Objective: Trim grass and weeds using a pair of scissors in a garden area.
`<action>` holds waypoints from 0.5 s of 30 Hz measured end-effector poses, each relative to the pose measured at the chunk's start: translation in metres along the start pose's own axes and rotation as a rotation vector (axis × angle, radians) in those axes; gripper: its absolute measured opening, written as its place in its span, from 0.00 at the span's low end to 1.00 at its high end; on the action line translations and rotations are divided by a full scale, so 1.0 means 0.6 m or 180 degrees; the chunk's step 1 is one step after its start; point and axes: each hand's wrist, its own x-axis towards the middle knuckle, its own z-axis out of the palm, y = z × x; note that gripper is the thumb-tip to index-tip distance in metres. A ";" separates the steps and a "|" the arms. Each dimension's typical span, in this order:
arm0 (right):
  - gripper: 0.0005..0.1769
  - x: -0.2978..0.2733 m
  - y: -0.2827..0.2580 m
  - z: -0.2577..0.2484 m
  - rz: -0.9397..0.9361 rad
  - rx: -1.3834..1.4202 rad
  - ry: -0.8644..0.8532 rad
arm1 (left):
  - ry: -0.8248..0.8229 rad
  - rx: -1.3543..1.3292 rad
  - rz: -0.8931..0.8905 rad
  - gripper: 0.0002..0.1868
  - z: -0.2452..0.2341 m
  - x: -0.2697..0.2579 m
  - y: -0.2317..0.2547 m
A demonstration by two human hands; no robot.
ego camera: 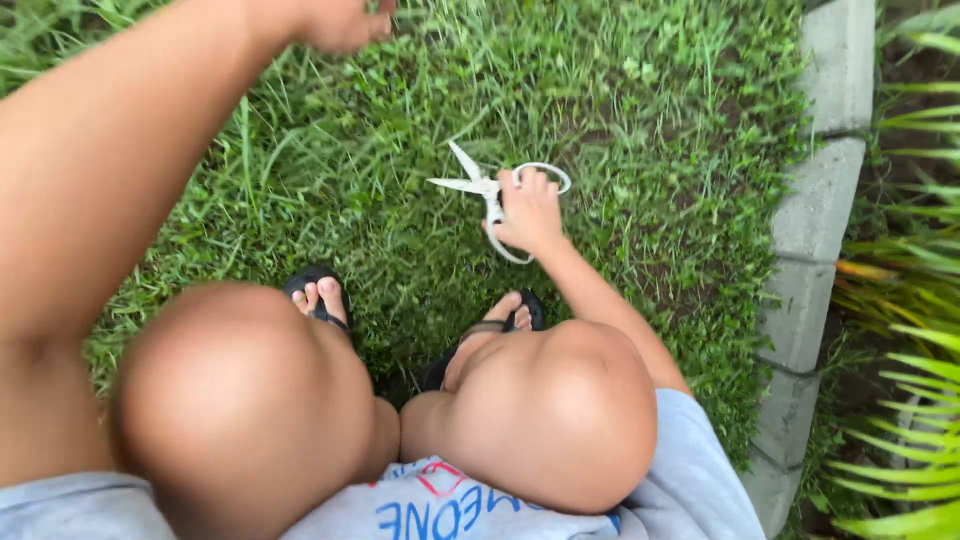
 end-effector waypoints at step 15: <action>0.32 0.141 -0.016 -0.079 -0.0174 -0.0138 -0.0672 | 0.0187 -0.1484 -0.0720 0.18 0.184 -0.264 0.018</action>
